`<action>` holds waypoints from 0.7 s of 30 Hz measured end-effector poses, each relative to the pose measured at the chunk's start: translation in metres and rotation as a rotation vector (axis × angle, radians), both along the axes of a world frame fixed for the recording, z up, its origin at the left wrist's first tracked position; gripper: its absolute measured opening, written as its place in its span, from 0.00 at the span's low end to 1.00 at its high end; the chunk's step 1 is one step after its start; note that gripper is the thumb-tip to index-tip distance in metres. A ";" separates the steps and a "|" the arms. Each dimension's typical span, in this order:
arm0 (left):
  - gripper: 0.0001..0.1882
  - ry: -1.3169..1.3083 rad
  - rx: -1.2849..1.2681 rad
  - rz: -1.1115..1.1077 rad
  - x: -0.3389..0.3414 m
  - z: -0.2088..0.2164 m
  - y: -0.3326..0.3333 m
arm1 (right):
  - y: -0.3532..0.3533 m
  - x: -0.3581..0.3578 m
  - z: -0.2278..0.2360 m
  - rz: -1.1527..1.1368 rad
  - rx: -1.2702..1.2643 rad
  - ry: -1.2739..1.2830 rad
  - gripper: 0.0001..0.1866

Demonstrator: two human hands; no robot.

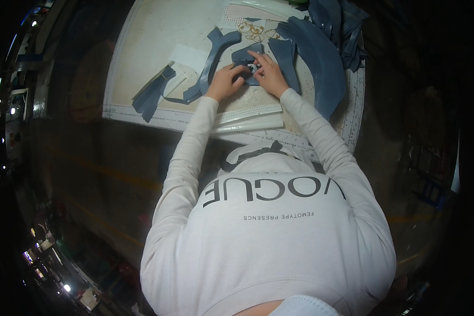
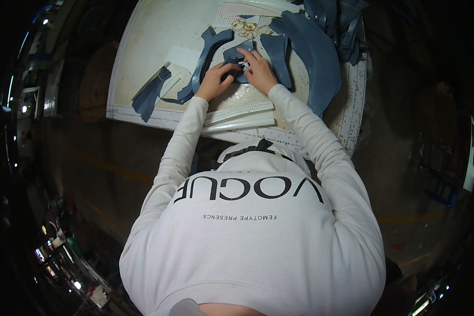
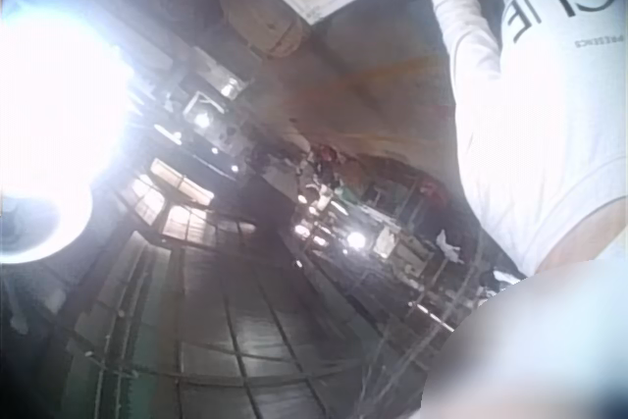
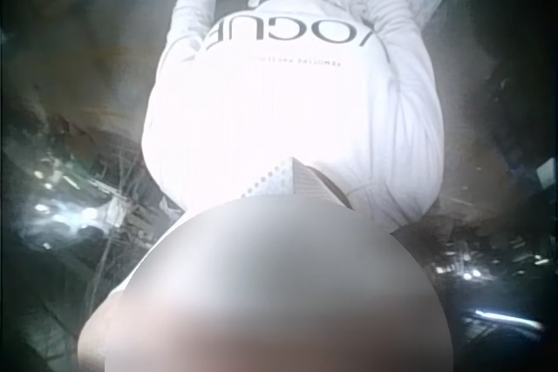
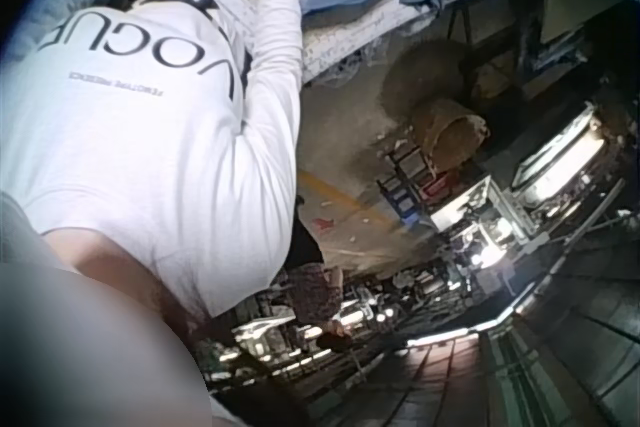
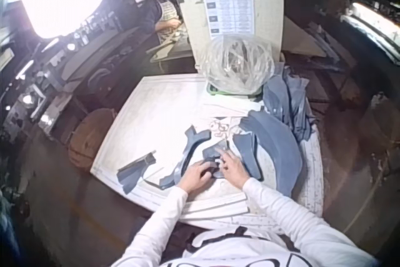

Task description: The person repeatedly picks small adhesive strips from a white roll and presses them onto the edges of several blue fabric pieces laid on a table. The person handles each piece one at a time, aligning and smoothing the strips along the edges.

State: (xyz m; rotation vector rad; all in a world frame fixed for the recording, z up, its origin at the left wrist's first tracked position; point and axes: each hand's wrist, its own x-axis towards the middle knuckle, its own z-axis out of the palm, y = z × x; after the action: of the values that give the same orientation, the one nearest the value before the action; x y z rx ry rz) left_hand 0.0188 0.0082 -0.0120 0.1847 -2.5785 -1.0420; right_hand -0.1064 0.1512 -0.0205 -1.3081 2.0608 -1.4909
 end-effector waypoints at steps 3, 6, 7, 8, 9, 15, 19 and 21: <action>0.14 -0.076 -0.109 -0.013 0.002 0.001 0.002 | -0.002 0.003 0.001 0.003 0.096 0.138 0.37; 0.14 -0.105 -0.064 -0.007 0.003 0.003 0.002 | -0.003 0.000 0.000 -0.050 0.062 0.095 0.35; 0.14 -0.114 -0.036 -0.009 0.003 0.004 0.001 | -0.004 -0.003 -0.001 -0.069 0.035 0.038 0.35; 0.14 -0.125 -0.012 -0.010 0.003 0.004 0.000 | -0.003 -0.004 -0.001 -0.095 0.000 0.064 0.34; 0.14 -0.131 0.011 -0.014 0.003 0.004 -0.002 | -0.002 -0.005 -0.002 -0.116 -0.025 0.072 0.33; 0.13 -0.033 -0.018 0.007 0.002 -0.004 0.000 | -0.004 0.002 -0.010 -0.085 -0.030 -0.106 0.28; 0.13 -0.041 -0.070 0.033 0.002 -0.005 0.004 | -0.008 0.001 -0.015 -0.099 0.055 0.075 0.25; 0.14 -0.042 -0.059 0.027 0.002 -0.003 0.003 | -0.008 -0.003 -0.015 -0.116 0.049 0.130 0.25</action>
State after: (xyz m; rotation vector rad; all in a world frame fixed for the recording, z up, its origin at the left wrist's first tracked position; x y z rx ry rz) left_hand 0.0211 0.0116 -0.0154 0.2281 -2.6326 -0.9616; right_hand -0.1097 0.1433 -0.0354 -1.3198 2.2760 -1.4264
